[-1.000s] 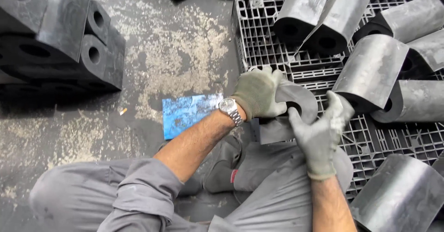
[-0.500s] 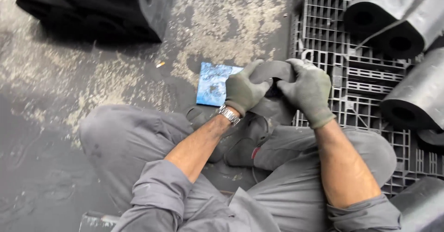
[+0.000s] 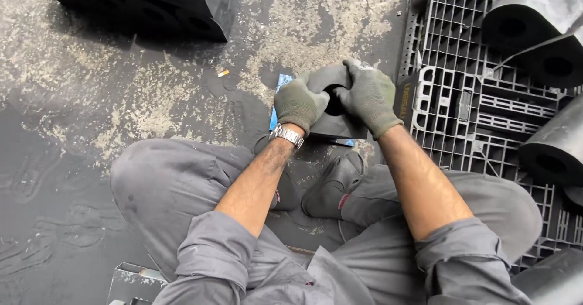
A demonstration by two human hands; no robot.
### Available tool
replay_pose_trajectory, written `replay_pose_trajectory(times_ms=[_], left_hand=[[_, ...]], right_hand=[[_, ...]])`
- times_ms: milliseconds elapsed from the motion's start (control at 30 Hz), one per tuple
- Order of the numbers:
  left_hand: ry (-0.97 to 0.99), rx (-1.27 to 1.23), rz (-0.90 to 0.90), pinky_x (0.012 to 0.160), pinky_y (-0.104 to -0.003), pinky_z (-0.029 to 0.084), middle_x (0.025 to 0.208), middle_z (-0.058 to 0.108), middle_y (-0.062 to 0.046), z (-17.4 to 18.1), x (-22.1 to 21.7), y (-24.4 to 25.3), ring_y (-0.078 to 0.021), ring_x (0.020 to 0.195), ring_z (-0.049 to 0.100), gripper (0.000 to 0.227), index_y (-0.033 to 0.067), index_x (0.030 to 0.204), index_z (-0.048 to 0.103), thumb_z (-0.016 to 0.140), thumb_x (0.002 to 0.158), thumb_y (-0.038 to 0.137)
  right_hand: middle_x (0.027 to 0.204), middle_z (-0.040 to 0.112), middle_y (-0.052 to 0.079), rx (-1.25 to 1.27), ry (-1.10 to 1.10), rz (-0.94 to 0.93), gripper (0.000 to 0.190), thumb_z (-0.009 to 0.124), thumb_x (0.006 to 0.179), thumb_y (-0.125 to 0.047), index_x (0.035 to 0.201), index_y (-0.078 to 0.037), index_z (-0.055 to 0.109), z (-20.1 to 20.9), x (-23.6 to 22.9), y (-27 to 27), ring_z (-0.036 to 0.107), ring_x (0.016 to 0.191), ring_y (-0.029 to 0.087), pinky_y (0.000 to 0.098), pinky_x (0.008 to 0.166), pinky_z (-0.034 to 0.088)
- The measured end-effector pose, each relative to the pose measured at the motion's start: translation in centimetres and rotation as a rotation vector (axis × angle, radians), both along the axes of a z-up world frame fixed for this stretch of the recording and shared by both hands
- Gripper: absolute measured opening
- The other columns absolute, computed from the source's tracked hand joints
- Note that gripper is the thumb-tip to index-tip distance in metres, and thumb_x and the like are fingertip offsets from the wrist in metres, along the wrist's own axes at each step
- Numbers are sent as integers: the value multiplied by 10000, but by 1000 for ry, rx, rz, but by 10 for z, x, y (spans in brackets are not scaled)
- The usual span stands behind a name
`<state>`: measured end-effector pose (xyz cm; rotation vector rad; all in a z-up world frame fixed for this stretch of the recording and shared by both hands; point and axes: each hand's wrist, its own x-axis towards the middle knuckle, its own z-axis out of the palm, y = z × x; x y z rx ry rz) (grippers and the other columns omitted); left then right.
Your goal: The person sits on the workshop floor holding an angle grinder and grinds the surfaces of black molded pipe fittings, rotating each fitting by hand to grind different sides, then sets a finished fitting aside and reaches for another piece.
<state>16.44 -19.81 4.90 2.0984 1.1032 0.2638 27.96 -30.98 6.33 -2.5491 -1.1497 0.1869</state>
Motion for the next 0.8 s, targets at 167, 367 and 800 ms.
replay_pose_trajectory(times_ms=[167,367,800], left_hand=[[77,-18,-17,856,-424,577,1013,761,-181,-4,12,4,-338,936,742,667,213,1365,640,729,724,376],[28,-50,-70,861,-417,578,1047,768,-159,-7,10,9,-324,968,741,691,233,1387,620,719,722,393],[46,486,-1033,1267,-519,94,1685,262,-150,17,2,-119,-263,1546,179,736,138,1560,413,387,980,589]], right_hand=[[1200,708,150,193,56,-48,645,832,796,-353,1366,-136,623,-23,12,7,683,1067,359,448,888,540],[1324,646,187,100,134,-25,700,744,825,-381,1427,-78,555,4,31,-11,638,1204,350,452,1010,522],[1121,665,136,169,-76,-401,150,640,1172,-140,1204,7,642,-11,-10,-457,640,999,222,280,922,537]])
